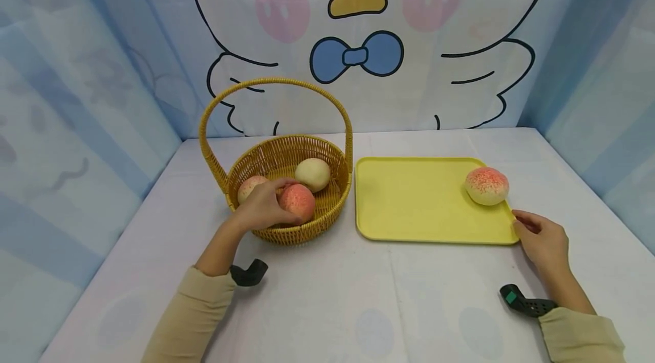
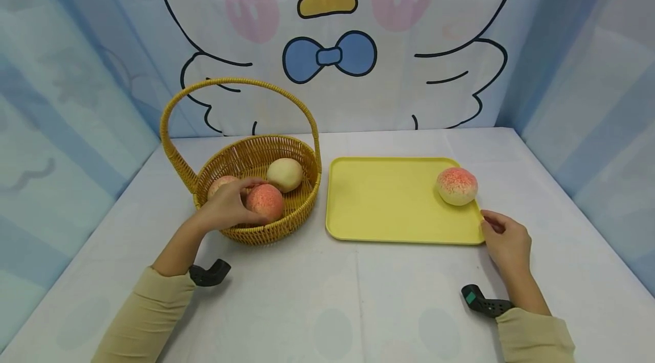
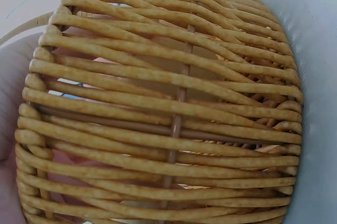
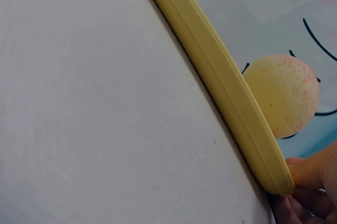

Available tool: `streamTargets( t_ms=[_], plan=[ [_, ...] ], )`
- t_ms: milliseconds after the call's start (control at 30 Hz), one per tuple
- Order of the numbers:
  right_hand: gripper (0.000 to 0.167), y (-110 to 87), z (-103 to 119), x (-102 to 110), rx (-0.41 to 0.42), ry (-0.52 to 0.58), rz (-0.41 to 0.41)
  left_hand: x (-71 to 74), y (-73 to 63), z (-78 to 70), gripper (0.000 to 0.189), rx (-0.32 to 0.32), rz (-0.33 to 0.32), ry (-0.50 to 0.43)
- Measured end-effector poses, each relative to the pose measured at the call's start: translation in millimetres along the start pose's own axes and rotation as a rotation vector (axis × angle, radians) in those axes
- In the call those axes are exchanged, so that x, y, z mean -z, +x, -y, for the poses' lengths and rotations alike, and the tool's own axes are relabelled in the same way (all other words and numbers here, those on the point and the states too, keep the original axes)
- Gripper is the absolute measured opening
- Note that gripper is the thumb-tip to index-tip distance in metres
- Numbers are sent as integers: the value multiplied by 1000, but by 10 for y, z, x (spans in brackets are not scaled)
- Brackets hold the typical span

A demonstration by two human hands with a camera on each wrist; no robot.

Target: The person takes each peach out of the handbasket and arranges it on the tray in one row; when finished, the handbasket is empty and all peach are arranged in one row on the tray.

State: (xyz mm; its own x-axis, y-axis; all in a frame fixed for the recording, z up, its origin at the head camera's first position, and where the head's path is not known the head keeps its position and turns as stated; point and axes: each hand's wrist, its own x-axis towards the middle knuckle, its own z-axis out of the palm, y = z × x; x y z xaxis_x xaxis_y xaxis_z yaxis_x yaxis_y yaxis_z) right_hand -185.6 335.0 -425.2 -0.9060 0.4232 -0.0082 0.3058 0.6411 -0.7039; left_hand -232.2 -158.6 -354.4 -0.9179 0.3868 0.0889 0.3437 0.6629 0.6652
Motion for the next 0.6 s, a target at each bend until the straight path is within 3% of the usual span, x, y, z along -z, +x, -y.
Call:
streamTargets(
  t_ms=[300, 600],
  plan=[
    [38, 16, -39, -21, 9, -8, -12, -16, 44, -49, 77, 44, -113, -100],
    [38, 28, -44, -26, 36, -12, -20, -31, 105, -258, 76, 5, -164, -209]
  ],
)
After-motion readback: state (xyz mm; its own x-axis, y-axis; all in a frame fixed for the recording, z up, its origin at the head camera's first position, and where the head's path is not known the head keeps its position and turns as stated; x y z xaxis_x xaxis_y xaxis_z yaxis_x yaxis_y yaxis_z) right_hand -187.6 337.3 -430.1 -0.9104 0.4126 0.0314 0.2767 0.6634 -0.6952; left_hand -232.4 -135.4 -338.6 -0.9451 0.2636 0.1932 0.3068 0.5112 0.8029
